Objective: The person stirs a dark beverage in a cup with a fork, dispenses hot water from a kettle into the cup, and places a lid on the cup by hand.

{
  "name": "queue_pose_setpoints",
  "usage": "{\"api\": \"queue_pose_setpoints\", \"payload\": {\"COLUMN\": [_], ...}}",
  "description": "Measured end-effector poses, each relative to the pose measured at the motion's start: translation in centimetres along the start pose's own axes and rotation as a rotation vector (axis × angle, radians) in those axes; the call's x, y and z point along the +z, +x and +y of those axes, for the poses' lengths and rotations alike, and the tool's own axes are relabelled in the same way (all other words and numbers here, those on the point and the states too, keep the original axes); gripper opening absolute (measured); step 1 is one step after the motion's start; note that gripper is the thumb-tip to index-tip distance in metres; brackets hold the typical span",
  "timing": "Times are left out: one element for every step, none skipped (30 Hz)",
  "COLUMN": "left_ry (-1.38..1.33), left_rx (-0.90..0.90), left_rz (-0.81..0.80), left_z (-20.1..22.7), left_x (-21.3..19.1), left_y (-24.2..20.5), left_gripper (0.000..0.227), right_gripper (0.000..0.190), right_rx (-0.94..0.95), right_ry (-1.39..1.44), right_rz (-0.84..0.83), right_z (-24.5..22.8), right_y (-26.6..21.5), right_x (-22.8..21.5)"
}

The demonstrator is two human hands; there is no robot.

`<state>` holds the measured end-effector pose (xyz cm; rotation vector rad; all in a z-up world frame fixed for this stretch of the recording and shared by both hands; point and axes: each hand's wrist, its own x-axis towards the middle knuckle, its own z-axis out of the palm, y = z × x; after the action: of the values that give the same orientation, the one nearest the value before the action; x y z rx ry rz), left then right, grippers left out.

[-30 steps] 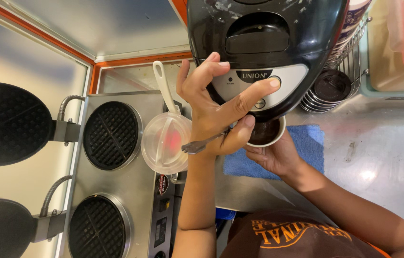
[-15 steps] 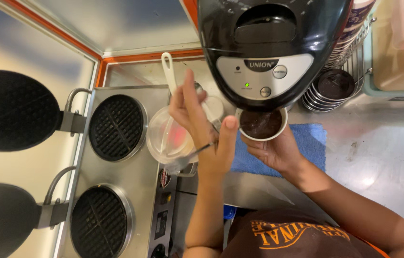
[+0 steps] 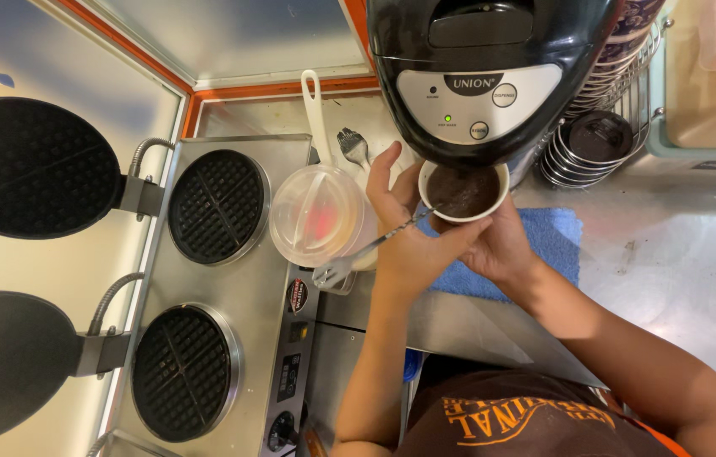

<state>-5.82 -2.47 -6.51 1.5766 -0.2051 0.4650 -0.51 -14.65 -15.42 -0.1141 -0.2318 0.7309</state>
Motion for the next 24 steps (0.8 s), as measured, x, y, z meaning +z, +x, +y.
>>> {"api": "queue_pose_setpoints", "payload": {"left_ry": [-0.001,-0.011,-0.022,-0.024,-0.021,-0.018,-0.019,-0.060,-0.101,-0.101,-0.023,0.055,0.055,0.054,0.051,0.050,0.024,-0.001,-0.002,0.019,0.041,0.041,0.035,0.030], "left_rx": [0.001,-0.007,-0.017,-0.016,-0.022,-0.027,-0.027,-0.076,-0.126,-0.126,-0.066,-0.006,-0.009,-0.027,-0.044,-0.047,-0.054,-0.061,-0.065,-0.069,-0.074,-0.078,-0.080,-0.082], "left_rz": [-0.001,0.007,0.014,0.012,0.010,0.008,0.007,0.006,0.006,0.006,0.005,0.003,0.004,0.000,-0.004,-0.004,-0.004,-0.005,-0.008,-0.010,-0.012,-0.016,-0.014,-0.012], "left_z": [0.1,0.2,0.3,0.4,0.6,0.7,0.8,0.9,0.9,0.9,0.9,0.9,0.8,0.8,0.7,0.6,0.5,0.4,0.3,0.1,0.0,-0.1,-0.1,-0.2], "left_x": [0.0,0.0,0.0,0.0,0.0,0.0,0.0,0.0,0.0,-0.1,-0.3,-0.5,-0.5,-0.6,-0.6,-0.5,-0.5,-0.4,-0.2,-0.1,0.0,0.1,0.1,0.1], "left_y": [0.1,0.2,0.3,0.4,0.5,0.5,0.6,0.7,0.8,0.8,0.8,0.8,0.7,0.6,0.5,0.4,0.3,0.3,0.1,0.0,-0.1,-0.3,-0.5,-0.6], "left_gripper": [0.115,0.114,0.112,0.112,0.112,0.113,0.113,0.112,0.112,0.112,0.111,0.111,0.111,0.110,0.109,0.109,0.109,0.109,0.109,0.109,0.110,0.110,0.109,0.109], "right_gripper": [0.057,0.059,0.060,0.060,0.061,0.062,0.062,0.060,0.059,0.059,0.056,0.058,0.058,0.068,0.082,0.082,0.085,0.088,0.088,0.086,0.084,0.084,0.084,0.083], "right_rx": [-0.001,-0.009,-0.019,-0.022,-0.026,-0.030,-0.031,-0.038,-0.044,-0.044,-0.091,-0.139,-0.137,-0.167,-0.198,-0.197,-0.280,-0.363,-0.362,-0.329,-0.293,-0.291,-0.318,-0.345], "right_ry": [-0.001,-0.080,-0.159,-0.160,-0.278,-0.397,-0.397,-0.500,-0.604,-0.604,-0.674,-0.744,-0.744,-0.896,-1.045,-1.046,-1.272,-1.498,-1.497,-1.571,-1.642,-1.639,-1.638,-1.637], "right_rz": [-0.001,0.103,0.209,0.210,0.201,0.192,0.193,0.242,0.291,0.292,0.309,0.326,0.329,0.199,0.066,0.069,0.104,0.141,0.147,0.234,0.322,0.328,0.297,0.266], "right_z": [0.0,-0.1,-0.2,-0.4,-0.6,-0.7,-0.8,-1.0,-1.1,-1.3,-1.6,-1.8,-2.1,-2.5,-2.7,-2.6,-2.5,-2.4,-2.4,-2.6,-2.7,-2.7,-2.7,-2.7], "right_y": [0.0,0.1,0.0,0.1,0.1,0.0,-0.2,-0.5,-0.7,-0.9,-1.5,-1.8,-2.1,-2.4,-2.7,-2.8,-2.8,-2.8,-2.8,-2.8,-2.7,-2.7,-2.7,-2.7], "right_x": [0.0,0.0,0.0,0.0,0.0,0.0,0.0,0.1,0.3,0.5,0.8,1.0,1.3,1.7,2.1,2.5,3.1,3.7,4.4,4.9,5.4,5.8,6.0,6.1]}}
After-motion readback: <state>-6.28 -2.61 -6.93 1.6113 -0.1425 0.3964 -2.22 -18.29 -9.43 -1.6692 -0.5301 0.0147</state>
